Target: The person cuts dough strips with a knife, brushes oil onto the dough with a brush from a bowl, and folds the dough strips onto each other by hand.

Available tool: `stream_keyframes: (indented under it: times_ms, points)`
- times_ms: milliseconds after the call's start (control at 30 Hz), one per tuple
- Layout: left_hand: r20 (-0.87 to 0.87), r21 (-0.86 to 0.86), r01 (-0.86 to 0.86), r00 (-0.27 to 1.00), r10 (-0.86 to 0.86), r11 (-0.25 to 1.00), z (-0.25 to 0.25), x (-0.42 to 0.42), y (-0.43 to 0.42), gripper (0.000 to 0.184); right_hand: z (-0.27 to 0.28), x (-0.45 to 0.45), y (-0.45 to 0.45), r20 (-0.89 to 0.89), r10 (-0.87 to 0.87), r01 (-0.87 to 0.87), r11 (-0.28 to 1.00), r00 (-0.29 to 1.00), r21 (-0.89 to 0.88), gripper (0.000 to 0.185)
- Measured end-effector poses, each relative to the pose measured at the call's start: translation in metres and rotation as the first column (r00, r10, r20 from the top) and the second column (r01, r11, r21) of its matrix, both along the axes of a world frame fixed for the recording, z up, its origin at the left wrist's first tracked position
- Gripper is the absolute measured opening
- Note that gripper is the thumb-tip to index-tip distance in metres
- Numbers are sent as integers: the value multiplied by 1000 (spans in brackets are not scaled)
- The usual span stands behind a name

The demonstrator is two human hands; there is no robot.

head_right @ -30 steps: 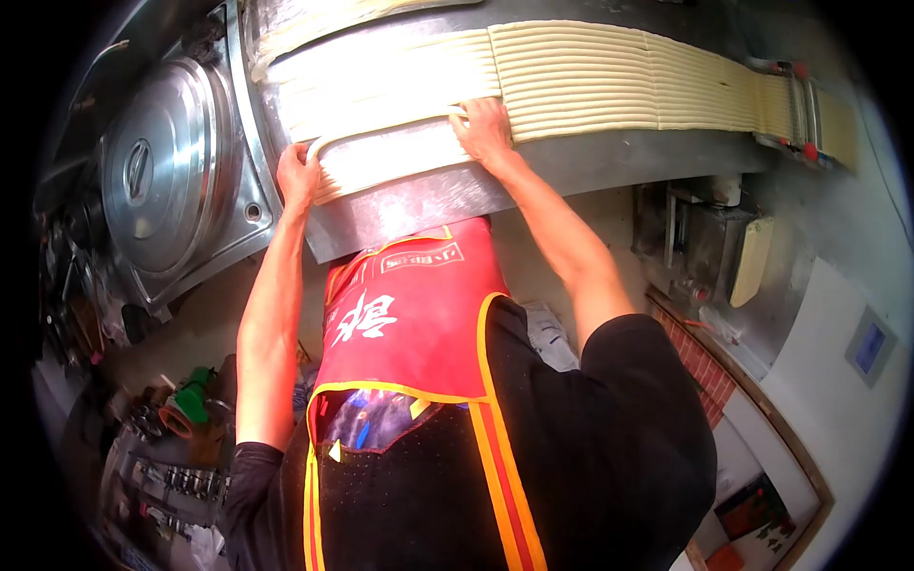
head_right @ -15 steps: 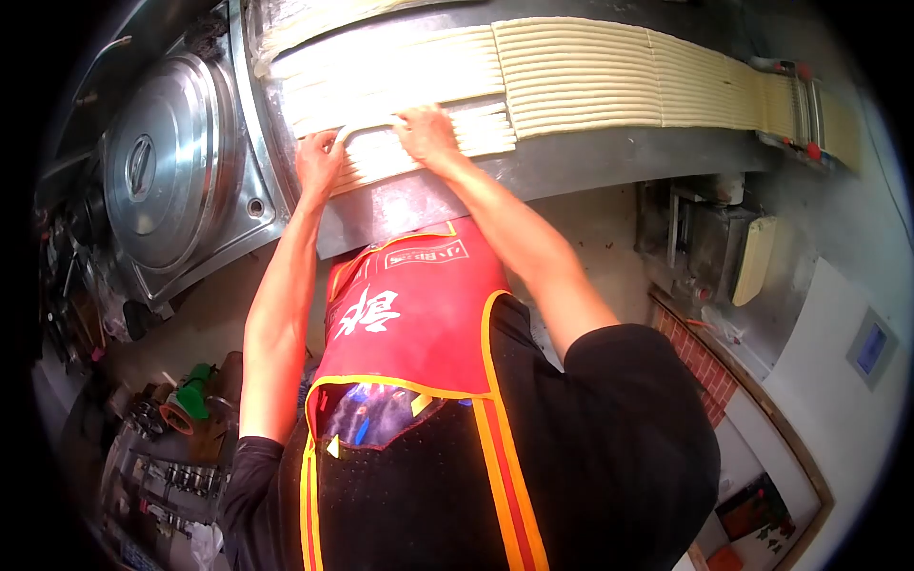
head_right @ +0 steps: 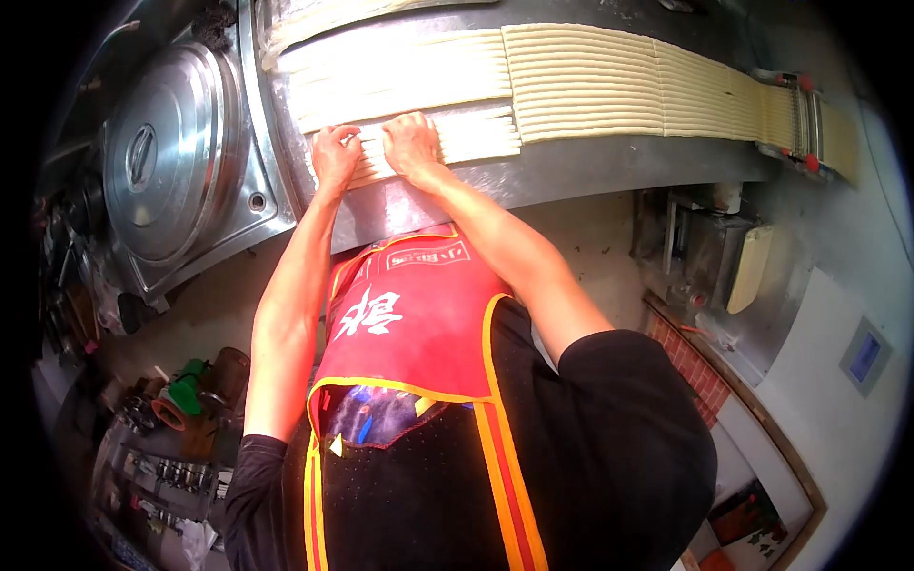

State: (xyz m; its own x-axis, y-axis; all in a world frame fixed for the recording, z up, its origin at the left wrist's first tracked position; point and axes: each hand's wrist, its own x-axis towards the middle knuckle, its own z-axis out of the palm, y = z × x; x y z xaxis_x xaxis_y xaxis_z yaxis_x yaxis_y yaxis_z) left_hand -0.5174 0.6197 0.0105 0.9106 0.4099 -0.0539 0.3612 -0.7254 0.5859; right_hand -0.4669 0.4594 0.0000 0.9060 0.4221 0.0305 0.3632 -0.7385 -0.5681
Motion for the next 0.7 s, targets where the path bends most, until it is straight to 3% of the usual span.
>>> stream_keyframes:
  times_ms: [33, 200, 300, 433, 500, 567, 633, 700]
  points:
    - [28, 1, 19, 999, -19, 1000, -1, -2, 1, 17, -4, -1, -2, 44, 6, -9, 997, 999, 73, 19]
    - [93, 67, 125, 987, -131, 990, 0, -6, 0, 13, -4, -13, 6, 224, 134, -140, 990, 965, 10, 23]
    - [161, 122, 220, 958, -238, 968, -3, -6, 6, 12, 2, -8, 1, 195, 188, -194, 981, 963, 16, 23]
    - [75, 93, 284, 954, -291, 954, -2, -4, 21, 13, -7, 11, -27, 161, 280, -300, 946, 946, 121, 21]
    - [86, 91, 330, 938, -337, 940, -1, -8, 26, 15, -10, 25, -58, 192, 323, -326, 945, 927, -14, 19]
    - [107, 61, 305, 945, -310, 950, 5, -18, 30, 17, -15, 40, -93, 200, 289, -281, 957, 936, -67, 19]
    - [132, 237, 158, 972, -193, 959, 9, -31, 35, 15, -8, 50, -126, 221, 201, -187, 979, 954, -84, 17]
    - [88, 259, 113, 986, -140, 959, 7, -40, 39, 16, 4, 54, -148, 224, 112, -79, 985, 968, -152, 16]
